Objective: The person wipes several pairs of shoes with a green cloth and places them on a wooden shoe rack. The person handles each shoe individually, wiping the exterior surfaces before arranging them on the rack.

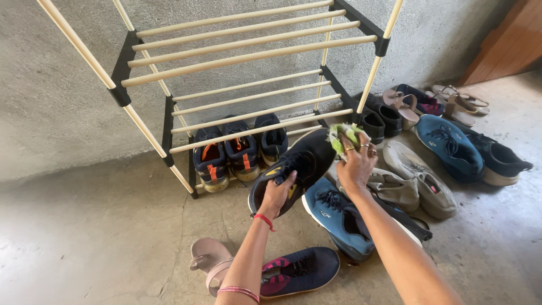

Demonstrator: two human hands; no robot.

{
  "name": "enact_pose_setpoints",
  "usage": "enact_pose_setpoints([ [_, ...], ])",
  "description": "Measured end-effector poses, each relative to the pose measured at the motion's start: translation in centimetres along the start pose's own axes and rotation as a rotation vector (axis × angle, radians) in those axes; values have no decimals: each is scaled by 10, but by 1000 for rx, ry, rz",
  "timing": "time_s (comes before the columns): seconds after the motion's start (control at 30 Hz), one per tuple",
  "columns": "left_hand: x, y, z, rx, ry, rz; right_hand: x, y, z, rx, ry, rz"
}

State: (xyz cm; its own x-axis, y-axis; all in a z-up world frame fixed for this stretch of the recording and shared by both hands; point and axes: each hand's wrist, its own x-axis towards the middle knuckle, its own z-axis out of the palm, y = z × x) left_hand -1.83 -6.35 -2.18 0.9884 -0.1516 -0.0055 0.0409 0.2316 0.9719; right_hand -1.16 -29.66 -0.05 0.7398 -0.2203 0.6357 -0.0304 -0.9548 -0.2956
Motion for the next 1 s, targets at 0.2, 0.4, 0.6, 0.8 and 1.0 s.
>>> enact_pose_setpoints([
  [0.2,-10,12,2,-47,-67,-34,3,-15,-13,-90,-279,-186],
  [0.4,-9,13,-12,50,-77,-51,15,11,-4,21,-176,151],
  [0.6,2,18,-5,68,-80,-261,15,-61,-3,326,-239,168],
  [0.8,-4,41,-5,-375,-163,-220,-15,-113,-3,256,-254,-2],
  [1.0,-3,51,-4,-573,-82,-331,-33,-131,-14,383,-234,-177],
])
